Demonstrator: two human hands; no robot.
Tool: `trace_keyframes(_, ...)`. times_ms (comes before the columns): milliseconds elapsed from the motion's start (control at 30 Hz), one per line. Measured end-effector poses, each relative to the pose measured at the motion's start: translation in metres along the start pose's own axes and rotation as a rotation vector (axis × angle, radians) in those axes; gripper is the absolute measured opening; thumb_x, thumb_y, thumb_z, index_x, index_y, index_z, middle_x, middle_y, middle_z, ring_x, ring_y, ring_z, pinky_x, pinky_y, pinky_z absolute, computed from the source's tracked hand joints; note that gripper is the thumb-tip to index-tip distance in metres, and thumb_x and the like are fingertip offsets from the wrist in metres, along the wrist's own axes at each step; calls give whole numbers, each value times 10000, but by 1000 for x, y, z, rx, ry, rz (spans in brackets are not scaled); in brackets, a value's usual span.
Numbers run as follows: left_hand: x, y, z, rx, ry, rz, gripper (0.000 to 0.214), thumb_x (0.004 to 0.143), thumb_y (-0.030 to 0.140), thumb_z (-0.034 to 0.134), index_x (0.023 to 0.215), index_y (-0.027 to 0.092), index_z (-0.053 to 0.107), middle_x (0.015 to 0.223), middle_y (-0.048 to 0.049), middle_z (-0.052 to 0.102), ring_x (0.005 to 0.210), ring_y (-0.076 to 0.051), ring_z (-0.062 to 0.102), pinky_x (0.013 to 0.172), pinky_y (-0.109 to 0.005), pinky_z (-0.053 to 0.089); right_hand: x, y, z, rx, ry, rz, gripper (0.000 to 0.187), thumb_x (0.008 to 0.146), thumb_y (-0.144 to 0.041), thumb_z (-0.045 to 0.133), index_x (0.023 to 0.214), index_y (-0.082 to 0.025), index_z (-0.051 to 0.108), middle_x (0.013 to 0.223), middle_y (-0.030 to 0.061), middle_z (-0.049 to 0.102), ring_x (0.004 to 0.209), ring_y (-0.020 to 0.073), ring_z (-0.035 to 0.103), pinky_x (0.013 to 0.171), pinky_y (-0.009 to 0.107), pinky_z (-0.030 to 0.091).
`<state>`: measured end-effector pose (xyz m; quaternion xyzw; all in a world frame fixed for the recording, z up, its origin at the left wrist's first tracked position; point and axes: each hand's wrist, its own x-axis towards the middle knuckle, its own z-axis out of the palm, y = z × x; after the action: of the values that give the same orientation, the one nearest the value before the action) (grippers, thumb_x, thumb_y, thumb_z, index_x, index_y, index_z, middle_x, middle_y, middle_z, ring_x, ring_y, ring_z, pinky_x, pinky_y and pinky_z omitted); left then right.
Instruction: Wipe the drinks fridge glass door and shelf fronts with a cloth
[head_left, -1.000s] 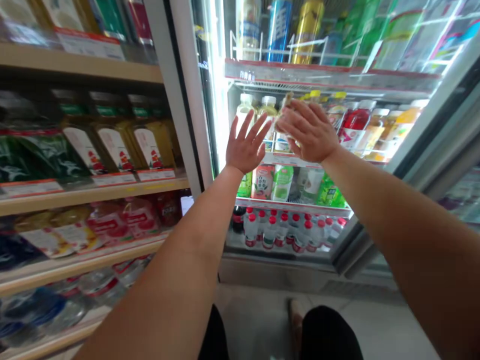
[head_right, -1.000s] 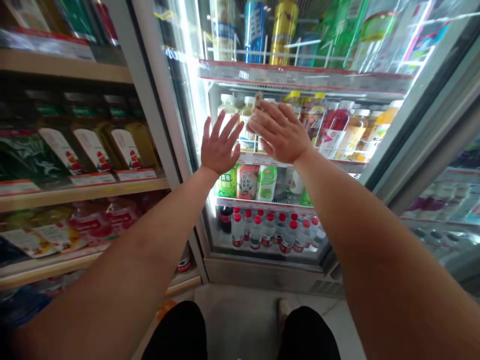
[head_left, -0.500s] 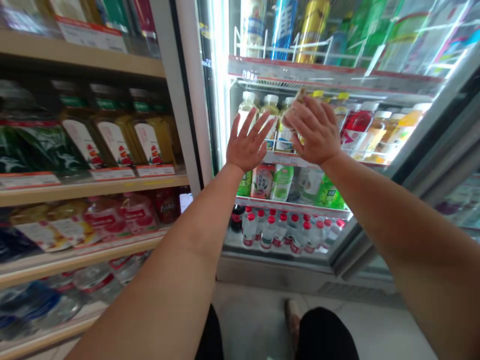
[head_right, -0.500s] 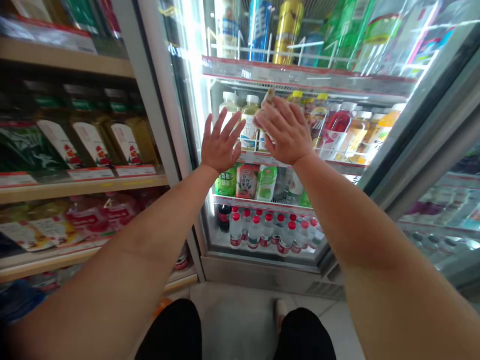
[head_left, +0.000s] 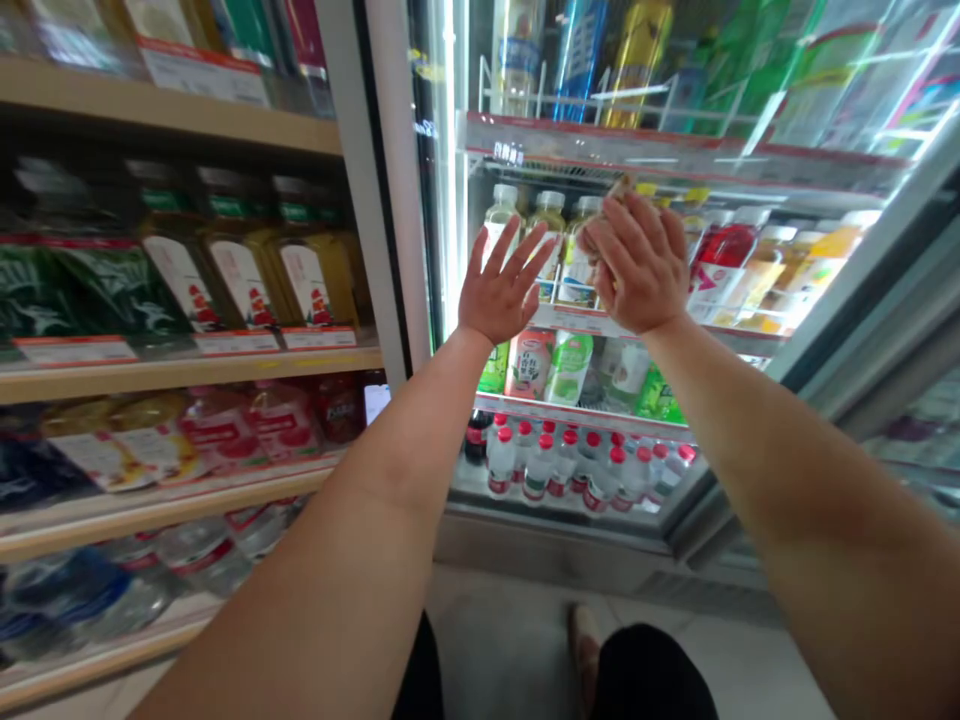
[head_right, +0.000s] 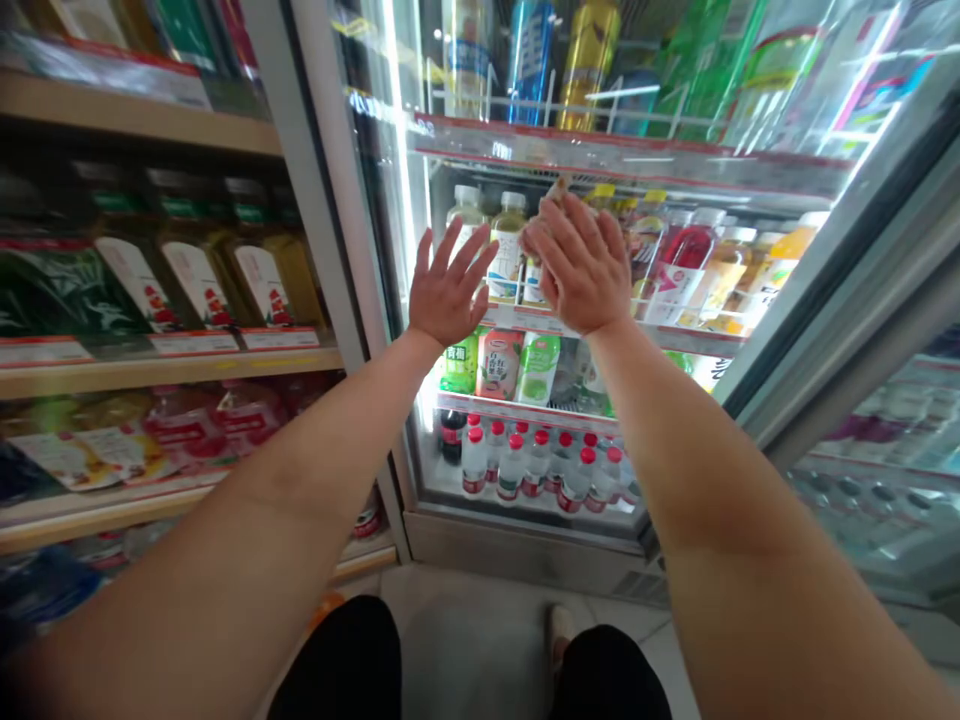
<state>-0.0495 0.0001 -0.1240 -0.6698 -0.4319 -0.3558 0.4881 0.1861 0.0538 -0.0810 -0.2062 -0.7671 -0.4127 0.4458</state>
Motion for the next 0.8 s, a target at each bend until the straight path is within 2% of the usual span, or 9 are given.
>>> trace_keyframes(133,0,-1,2,9,4,4,608,988,258,383,1592,224,319,1661,7,268,1567,-208,-37,1292,-537,-10,2,-1,2,10,131,243,532,1034,-373,235,1489,-264,489,1593,16,433,1517,257,311,1250,554,212)
trace_keyframes(200,-1,-2,3,24,13,8,612,984,248,374,1593,223,318,1659,5,275,1567,-209,-30,1293,-528,-12,2,-1,4,1,176,287,544,1031,-393,232,1488,-261,494,1585,20,445,1507,269,324,1230,560,246)
trace_keyframes(300,0,-1,3,40,22,6,619,969,250,375,1586,250,331,1654,12,294,1566,-213,-1,1292,-510,-21,0,1,6,-36,193,182,541,1020,-435,278,1470,-247,512,1564,36,475,1491,269,344,1204,529,302)
trace_keyframes(367,0,-1,3,41,23,4,617,965,254,381,1581,257,339,1652,14,299,1566,-213,8,1291,-505,-23,-2,2,6,-37,153,96,530,1017,-428,313,1480,-245,495,1568,40,470,1499,273,332,1205,530,300)
trace_keyframes(467,0,0,2,35,16,4,623,967,229,392,1587,230,329,1656,1,288,1568,-216,-3,1291,-511,-21,-2,3,6,-8,96,87,510,1023,-389,311,1478,-247,493,1573,37,462,1505,272,327,1212,543,281)
trace_keyframes(633,0,-1,3,9,-9,-2,608,982,249,393,1586,224,327,1661,6,273,1567,-205,-30,1293,-520,-40,2,2,9,-35,196,368,552,1034,-412,195,1490,-274,475,1586,39,444,1511,246,299,1240,525,210)
trace_keyframes(700,0,-2,4,17,5,-2,605,979,250,376,1582,231,340,1656,6,287,1566,-204,-23,1291,-510,-39,1,1,7,-25,156,317,543,1030,-424,235,1499,-271,461,1599,29,426,1525,261,277,1251,556,184)
trace_keyframes(800,0,-1,4,26,14,-7,591,986,273,362,1577,260,354,1647,11,312,1565,-205,-4,1287,-501,-40,-3,-2,3,6,33,146,511,1030,-412,289,1502,-299,450,1603,-7,419,1538,266,264,1265,589,157)
